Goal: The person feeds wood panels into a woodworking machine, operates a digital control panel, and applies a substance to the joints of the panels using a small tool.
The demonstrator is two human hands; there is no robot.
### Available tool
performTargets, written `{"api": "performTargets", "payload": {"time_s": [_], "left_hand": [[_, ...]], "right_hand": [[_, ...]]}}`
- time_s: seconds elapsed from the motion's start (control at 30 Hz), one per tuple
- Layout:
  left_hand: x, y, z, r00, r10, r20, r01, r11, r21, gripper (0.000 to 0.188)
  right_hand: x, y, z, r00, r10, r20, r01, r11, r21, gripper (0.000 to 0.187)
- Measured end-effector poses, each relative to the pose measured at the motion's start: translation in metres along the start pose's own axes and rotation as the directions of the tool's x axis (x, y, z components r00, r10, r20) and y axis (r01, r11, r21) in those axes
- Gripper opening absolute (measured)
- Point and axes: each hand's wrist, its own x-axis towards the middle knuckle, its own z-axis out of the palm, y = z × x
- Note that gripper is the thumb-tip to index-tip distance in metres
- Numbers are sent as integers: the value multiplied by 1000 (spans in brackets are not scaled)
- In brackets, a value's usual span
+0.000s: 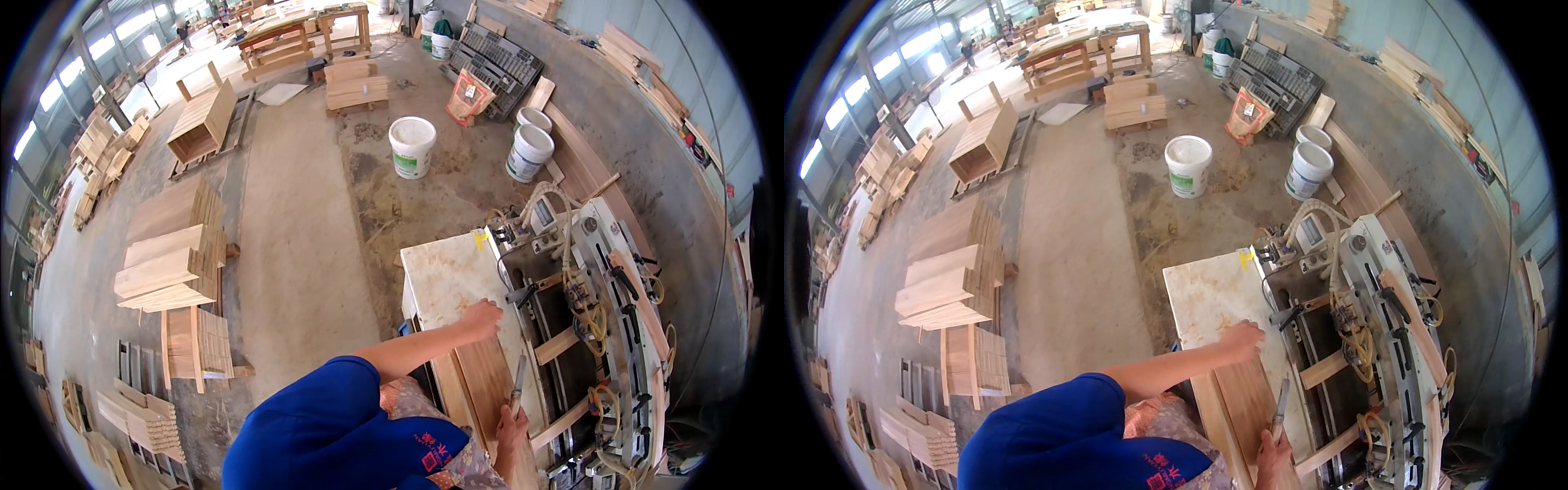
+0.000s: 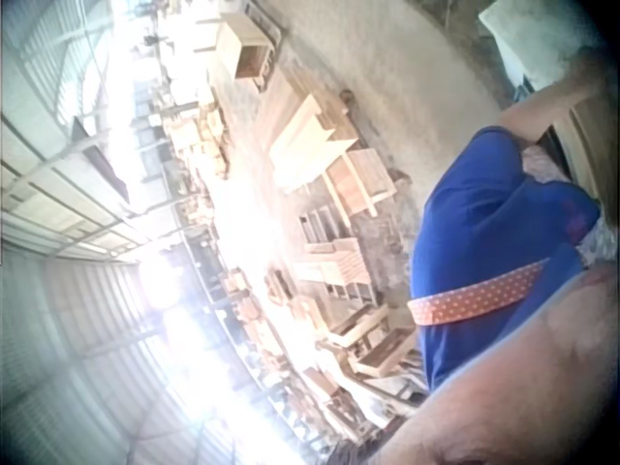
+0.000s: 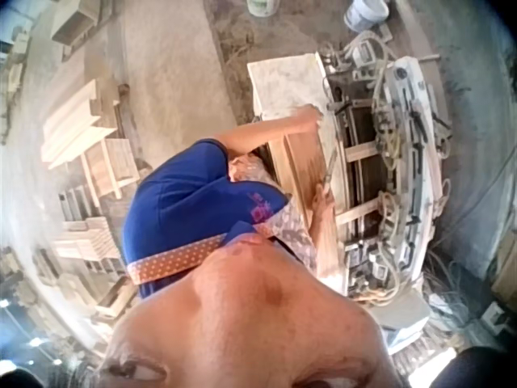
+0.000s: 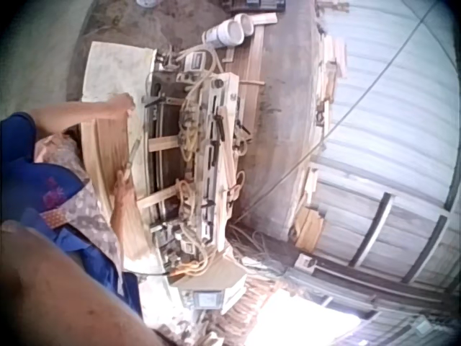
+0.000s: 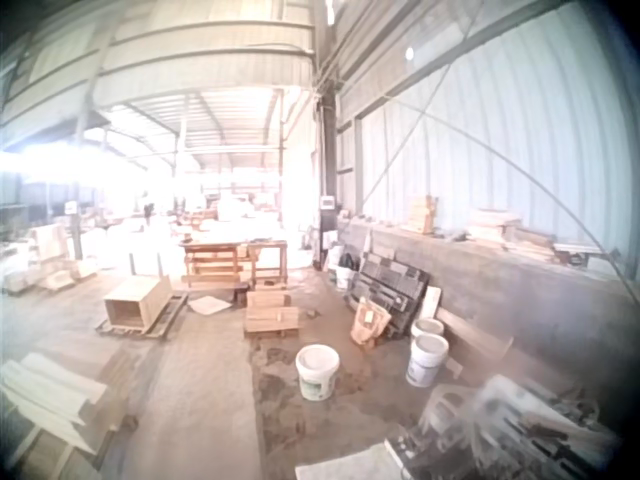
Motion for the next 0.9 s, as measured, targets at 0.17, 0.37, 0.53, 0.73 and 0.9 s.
{"api": "performTargets", "payload": {"time_s": [0.17, 0.37, 0.53, 0.73, 0.9], "left_hand": [[3, -11, -8, 996, -17, 85, 21, 999, -47, 18], [2, -3, -29, 983, -63, 171, 77, 994, -77, 17], [-1, 17, -58, 950, -108, 294, 114, 993, -4, 17], [9, -13, -21, 952, 162, 259, -192, 977, 96, 19], [12, -32, -23, 888, 323, 328, -360, 931, 58, 21]], "right_hand": [[0, 8, 0, 999, 36, -1, -36, 998, 58, 22], [3, 13, -1, 1000, 30, -8, -30, 997, 73, 22], [2, 14, -1, 999, 32, -3, -32, 994, 104, 20], [3, 20, -2, 983, -179, -33, 178, 983, -44, 19], [2, 15, -1, 1000, -13, -25, 11, 998, -54, 19]]}}
